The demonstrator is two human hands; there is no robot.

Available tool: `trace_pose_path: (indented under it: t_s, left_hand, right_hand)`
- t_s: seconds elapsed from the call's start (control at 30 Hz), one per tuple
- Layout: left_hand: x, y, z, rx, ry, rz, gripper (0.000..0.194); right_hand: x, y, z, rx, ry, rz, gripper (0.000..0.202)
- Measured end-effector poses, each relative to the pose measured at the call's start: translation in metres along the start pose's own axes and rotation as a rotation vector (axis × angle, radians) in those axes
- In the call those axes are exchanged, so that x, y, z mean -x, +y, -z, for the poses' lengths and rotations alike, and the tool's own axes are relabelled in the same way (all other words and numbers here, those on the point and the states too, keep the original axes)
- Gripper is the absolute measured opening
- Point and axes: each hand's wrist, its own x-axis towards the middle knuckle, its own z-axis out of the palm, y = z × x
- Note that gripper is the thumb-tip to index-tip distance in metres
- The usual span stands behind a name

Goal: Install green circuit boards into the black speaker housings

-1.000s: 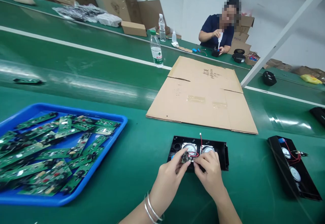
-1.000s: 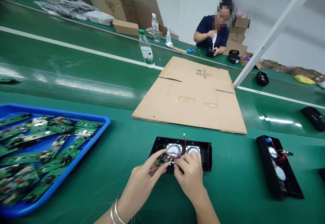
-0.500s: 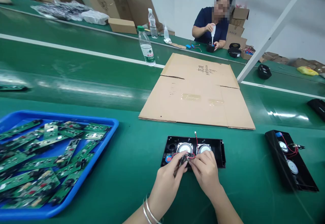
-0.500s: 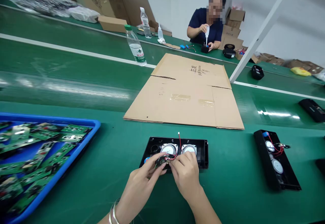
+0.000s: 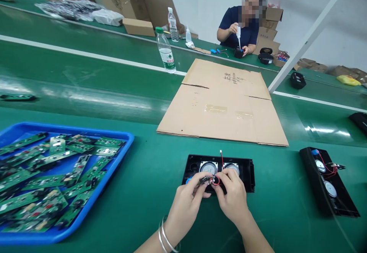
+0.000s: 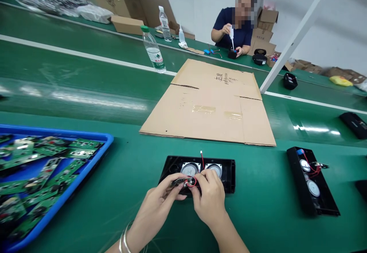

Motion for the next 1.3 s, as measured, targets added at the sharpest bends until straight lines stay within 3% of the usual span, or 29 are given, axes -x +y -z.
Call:
trace_pose_path:
  t_s: [0.27, 0.43, 0.63, 0.73, 0.87, 1.03, 1.3]
  left_hand:
    - [-0.003, 0.003, 0.002, 0.115, 0.003, 0.072, 0.018]
    - [-0.001, 0.004, 0.008, 0.185, 0.023, 0.125, 0.023]
    - [0.000, 0.007, 0.005, 0.147, 0.101, 0.121, 0.020]
    - [-0.003, 0.004, -0.002, 0.144, 0.170, 0.101, 0.019]
    - [-0.007, -0.002, -0.011, 0.150, 0.211, 0.056, 0.017]
    - [-0.005, -0.006, -0.013, 0.107, 0.155, 0.037, 0.015]
    - [-0.003, -0.008, -0.015, 0.091, 0.115, 0.045, 0.015]
  right_hand:
    - [0.002, 0.001, -0.005, 0.068, 0.058, -0.080, 0.017]
    - [-0.004, 0.003, -0.003, 0.050, 0.019, -0.088, 0.036]
    - [0.001, 0.006, 0.003, -0.215, 0.184, -0.191, 0.009]
    - [0.002, 0.008, 0.003, -0.205, 0.232, -0.023, 0.015]
    - [0.001, 0.009, -0.003, -0.035, 0.185, 0.208, 0.016]
    - [0.000, 0.007, -0.008, 0.152, 0.135, 0.213, 0.023]
    - [-0.003, 0.004, -0.006, 0.201, 0.117, 0.215, 0.028]
